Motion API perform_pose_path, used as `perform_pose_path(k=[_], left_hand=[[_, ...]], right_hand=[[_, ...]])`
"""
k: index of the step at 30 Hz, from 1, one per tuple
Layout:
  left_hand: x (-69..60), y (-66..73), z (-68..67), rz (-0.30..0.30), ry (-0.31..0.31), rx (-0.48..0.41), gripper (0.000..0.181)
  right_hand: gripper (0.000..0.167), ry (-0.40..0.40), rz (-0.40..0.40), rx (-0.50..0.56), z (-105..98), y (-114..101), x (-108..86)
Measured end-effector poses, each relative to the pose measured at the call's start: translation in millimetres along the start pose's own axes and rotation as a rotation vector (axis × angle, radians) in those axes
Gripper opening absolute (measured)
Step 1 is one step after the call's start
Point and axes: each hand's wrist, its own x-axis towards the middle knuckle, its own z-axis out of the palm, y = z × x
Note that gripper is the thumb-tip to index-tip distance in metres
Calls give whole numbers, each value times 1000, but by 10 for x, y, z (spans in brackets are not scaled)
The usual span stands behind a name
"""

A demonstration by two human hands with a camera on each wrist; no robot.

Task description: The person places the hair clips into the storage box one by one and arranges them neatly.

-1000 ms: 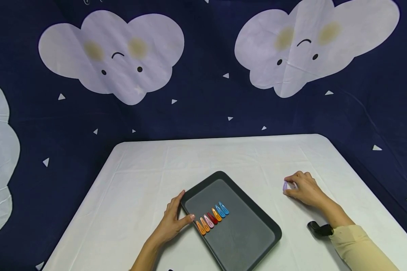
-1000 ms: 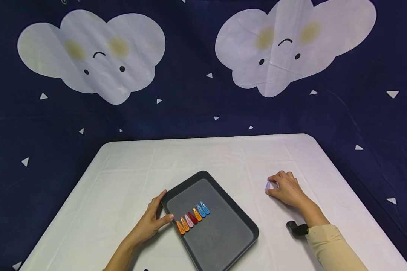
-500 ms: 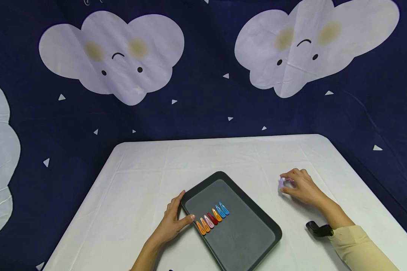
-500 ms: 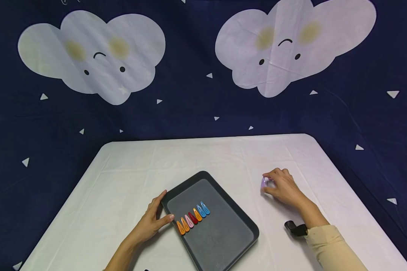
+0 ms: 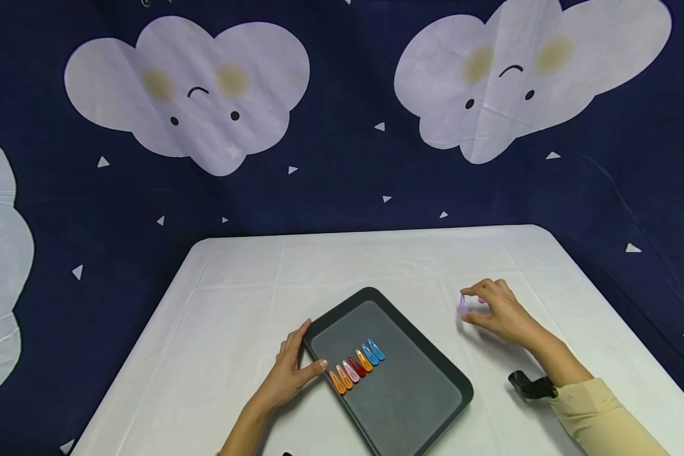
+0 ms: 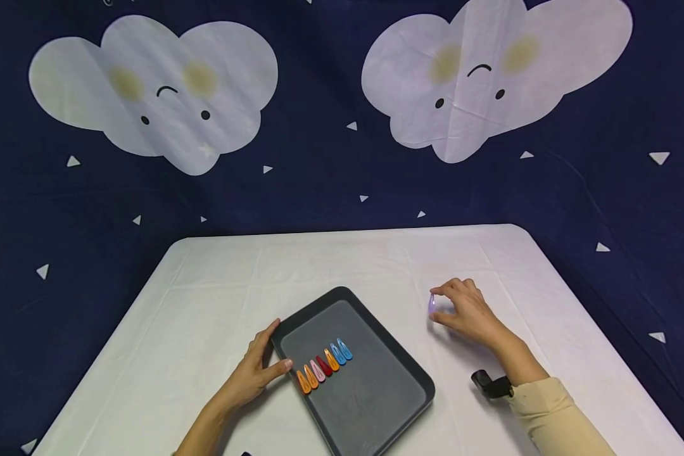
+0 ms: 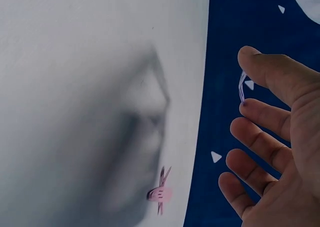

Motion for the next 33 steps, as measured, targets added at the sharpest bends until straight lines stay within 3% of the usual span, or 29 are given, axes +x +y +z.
perform_pose_path(k=[33], left_hand=[[18,-16,-10,13,-2,21,87]], right_hand=[[51,-24,-117,20,-17,-490,153]])
